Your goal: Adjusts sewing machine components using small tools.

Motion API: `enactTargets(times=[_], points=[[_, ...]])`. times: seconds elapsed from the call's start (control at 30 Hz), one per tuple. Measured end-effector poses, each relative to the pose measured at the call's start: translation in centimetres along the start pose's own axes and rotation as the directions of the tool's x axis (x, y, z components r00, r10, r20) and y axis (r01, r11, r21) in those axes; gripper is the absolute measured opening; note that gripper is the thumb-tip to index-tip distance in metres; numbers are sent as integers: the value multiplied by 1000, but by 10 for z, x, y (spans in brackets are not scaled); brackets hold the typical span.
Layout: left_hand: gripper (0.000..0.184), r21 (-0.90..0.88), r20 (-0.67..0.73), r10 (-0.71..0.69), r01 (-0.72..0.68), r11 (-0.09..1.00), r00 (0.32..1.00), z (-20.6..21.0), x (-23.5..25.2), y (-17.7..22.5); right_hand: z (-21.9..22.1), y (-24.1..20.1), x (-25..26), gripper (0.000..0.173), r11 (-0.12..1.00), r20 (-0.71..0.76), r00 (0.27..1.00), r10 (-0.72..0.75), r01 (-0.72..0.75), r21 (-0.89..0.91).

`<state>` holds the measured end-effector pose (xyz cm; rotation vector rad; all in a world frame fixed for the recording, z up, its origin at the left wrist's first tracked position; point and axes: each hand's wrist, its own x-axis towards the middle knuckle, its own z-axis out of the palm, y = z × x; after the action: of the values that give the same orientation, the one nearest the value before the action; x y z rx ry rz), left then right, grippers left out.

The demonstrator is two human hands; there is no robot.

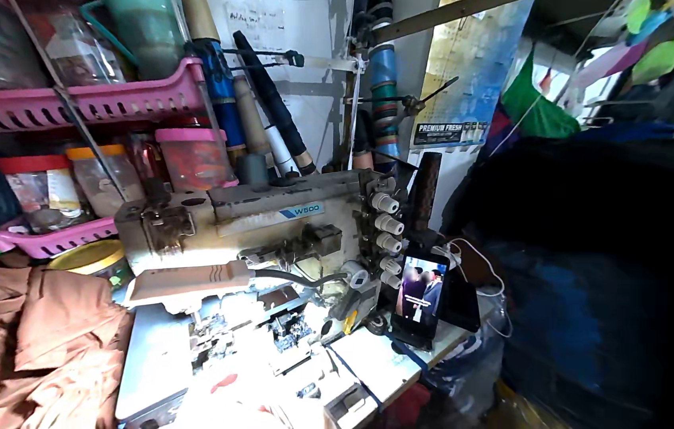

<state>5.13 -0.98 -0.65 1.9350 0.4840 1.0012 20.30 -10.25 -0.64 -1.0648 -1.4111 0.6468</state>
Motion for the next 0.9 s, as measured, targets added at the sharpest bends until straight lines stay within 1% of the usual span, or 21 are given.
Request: enactTargets(times=[0.07,0.1,0.17,0.23,0.3,0.33,0.37,0.4,0.43,0.47,0.5,0.53,0.57,0.63,0.73,0.83,0.9], points=[[35,24,-21,-9,9,1000,1000,-7,1,-7,4,0,8,25,985,-84,996,-33,19,-169],[34,69,-34,-17,20,997,999,-10,0,-11,6,0,8,25,968,-113,993,-36,6,-252],[35,151,-59,-41,50,987,997,-14,-1,-11,8,1,11,22,931,-135,989,-64,10,-365],[25,161,-56,6,3,987,998,-16,-1,-19,9,5,13,18,920,-136,987,-84,25,-390],[22,177,-16,19,-16,984,1000,-17,3,-17,6,10,15,17,926,-137,988,-65,9,-378],[22,185,-19,17,-13,983,1000,-16,5,-14,5,10,16,18,933,-147,989,-21,-33,-358],[22,167,-13,1,1,986,1000,-16,6,-12,5,8,16,20,943,-158,985,73,-119,-309],[22,122,2,-24,24,992,1000,-15,6,-10,4,5,17,20,947,-168,963,209,-242,-212],[23,56,32,-43,41,998,999,-15,7,-8,2,2,19,15,925,-155,917,368,-378,-41],[29,20,72,-54,52,998,996,-17,8,-8,0,3,21,8,867,-104,864,492,-475,152],[34,15,101,-53,52,999,993,-18,8,-9,-2,4,23,8,792,-39,825,564,-526,311],[37,25,116,-46,44,999,992,-19,8,-10,-5,5,26,10,725,24,802,597,-552,412],[36,45,116,-43,38,998,992,-19,8,-12,-7,6,28,11,680,68,789,610,-566,466],[30,97,88,-28,20,995,996,-18,9,-14,-10,5,30,12,653,113,787,607,-575,493],[16,224,4,25,-25,974,1000,-15,13,-11,-11,4,30,12,657,132,789,600,-580,482],[16,316,-32,84,-70,946,996,-15,17,-9,-9,1,29,10,671,114,773,625,-606,429],[19,372,-14,61,-52,927,998,-17,18,-5,-7,0,27,6,698,68,778,625,-596,397]])
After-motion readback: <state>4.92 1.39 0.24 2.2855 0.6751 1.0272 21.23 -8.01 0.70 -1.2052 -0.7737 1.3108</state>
